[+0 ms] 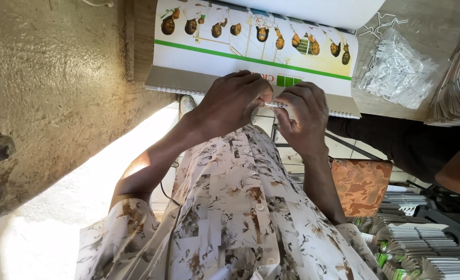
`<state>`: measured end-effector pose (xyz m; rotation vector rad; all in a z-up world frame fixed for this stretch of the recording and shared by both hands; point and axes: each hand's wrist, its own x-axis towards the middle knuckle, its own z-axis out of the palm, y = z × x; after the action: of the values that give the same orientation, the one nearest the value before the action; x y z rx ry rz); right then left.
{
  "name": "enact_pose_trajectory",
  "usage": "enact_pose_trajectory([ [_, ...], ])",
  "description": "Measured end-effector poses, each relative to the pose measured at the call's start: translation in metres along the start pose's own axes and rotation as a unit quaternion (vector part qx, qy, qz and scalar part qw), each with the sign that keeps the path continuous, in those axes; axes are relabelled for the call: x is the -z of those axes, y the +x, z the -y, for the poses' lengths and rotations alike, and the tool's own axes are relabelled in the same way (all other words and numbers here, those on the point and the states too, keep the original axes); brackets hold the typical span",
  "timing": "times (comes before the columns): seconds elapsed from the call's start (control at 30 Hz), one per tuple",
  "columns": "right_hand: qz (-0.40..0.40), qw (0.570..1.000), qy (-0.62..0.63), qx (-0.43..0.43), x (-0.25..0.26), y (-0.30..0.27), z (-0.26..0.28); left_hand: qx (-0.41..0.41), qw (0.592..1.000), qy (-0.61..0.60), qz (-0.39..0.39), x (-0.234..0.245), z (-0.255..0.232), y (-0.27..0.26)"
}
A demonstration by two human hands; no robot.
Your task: The person inserts metal spiral rings into the pre-punched holes of calendar pages to bind them. They then flip the completed calendar over and place it on a stack of finished calendars.
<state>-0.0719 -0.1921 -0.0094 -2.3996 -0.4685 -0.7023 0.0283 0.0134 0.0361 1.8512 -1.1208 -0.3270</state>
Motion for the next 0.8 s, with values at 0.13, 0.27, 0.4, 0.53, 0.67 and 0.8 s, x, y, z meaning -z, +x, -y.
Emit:
enact_pose_trajectory([
  [0.13, 0.018, 0.999, -0.020, -0.043, 0.015, 0.005, 0.012, -0.041, 0.997, 0.034, -0.057, -0.018, 0.008, -0.007],
  [0.27, -0.032, 0.997, -0.010, -0.065, 0.005, 0.000, 0.011, -0.064, 0.994, 0.038, -0.084, -0.044, 0.026, -0.013],
  [0.4, -0.074, 0.994, -0.044, -0.070, -0.002, -0.007, 0.011, -0.070, 0.990, 0.046, -0.114, -0.058, 0.021, -0.015],
  [0.53, -0.079, 0.992, -0.004, -0.096, -0.002, -0.011, 0.013, -0.081, 0.977, 0.055, -0.189, -0.070, 0.023, -0.011],
  [0.67, -0.066, 0.993, 0.007, -0.095, 0.012, -0.003, 0.012, -0.130, 0.945, 0.224, -0.200, -0.050, 0.006, -0.007],
  [0.8, -0.065, 0.997, 0.009, -0.046, 0.048, -0.002, -0.022, -0.181, 0.915, 0.291, -0.213, -0.027, 0.018, -0.010],
])
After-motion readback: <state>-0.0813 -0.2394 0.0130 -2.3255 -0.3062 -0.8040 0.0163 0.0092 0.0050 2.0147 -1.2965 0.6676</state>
